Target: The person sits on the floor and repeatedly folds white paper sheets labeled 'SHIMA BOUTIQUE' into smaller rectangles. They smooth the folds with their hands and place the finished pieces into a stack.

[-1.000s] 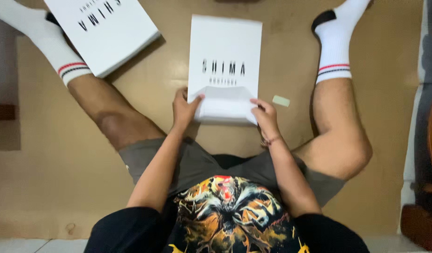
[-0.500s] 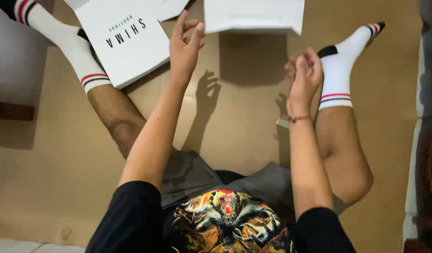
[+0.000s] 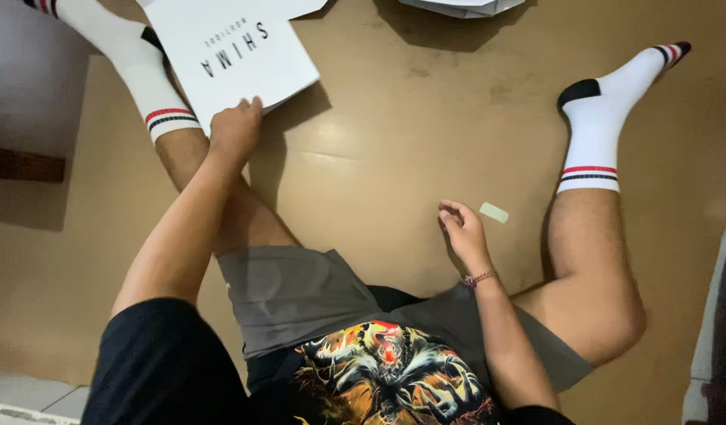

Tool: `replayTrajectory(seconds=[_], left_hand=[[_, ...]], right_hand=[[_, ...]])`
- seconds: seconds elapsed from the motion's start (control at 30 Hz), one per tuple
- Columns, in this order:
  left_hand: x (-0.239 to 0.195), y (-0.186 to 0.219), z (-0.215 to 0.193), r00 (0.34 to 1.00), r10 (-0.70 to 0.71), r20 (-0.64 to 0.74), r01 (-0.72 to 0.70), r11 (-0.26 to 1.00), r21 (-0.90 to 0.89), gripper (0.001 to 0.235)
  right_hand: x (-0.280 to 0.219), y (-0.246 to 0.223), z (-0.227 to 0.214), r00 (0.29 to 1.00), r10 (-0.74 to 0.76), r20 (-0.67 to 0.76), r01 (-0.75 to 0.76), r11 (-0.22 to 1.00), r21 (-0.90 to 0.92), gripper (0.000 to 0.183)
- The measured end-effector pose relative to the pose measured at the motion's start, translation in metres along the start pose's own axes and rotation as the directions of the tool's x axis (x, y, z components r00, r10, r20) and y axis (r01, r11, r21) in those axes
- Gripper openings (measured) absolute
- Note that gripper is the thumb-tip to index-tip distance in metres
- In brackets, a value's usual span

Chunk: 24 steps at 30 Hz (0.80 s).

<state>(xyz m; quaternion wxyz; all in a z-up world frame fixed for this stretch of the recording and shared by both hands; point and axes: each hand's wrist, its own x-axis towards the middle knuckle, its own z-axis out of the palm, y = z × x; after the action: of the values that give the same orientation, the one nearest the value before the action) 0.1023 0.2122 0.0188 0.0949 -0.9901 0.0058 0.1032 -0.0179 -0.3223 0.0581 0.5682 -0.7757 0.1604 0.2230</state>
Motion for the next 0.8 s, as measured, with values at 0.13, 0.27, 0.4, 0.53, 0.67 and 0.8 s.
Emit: replayTrajectory(seconds=[0.13,0.27,0.4,0.53,0.67,0.8], left_hand=[[-0.078,0.027,-0.088,0.897,0.151,-0.415,-0.110,0.987,0.120,0.033],[-0.136,0.038,-0.130,0.550,0.503,-0.667,-0.635,0.770,0.057,0.019],[-0.144,0.048,-0.089,0.692,0.456,-0.559,-0.563,0.826,-0.023,0.018],[-0.123,0.102,-0.066,0.928,0.370,0.033,-0.356,0.911,-0.206,0.059],[-0.102,0.200,-0.032,0.936,0.351,0.013,-0.333,0.898,-0.288,0.052],[-0.102,0.282,-0.027,0.893,0.439,-0.100,-0.430,0.766,-0.477,0.053]], right_hand=[[0.016,0.001,0.011,0.999,-0.052,0.015,0.051,0.999,0.018,0.033],[-0.011,-0.076,0.020,0.995,0.094,0.015,-0.093,0.994,-0.053,0.051],[0.010,-0.059,-0.006,0.997,-0.042,-0.066,0.068,0.882,0.467,0.055],[0.034,-0.010,-0.017,0.995,-0.042,-0.085,0.071,0.929,0.363,0.087],[0.029,0.009,-0.002,0.969,-0.046,-0.241,0.013,0.990,-0.137,0.064],[0.033,0.052,0.019,0.981,-0.059,-0.186,0.022,0.980,-0.198,0.055]])
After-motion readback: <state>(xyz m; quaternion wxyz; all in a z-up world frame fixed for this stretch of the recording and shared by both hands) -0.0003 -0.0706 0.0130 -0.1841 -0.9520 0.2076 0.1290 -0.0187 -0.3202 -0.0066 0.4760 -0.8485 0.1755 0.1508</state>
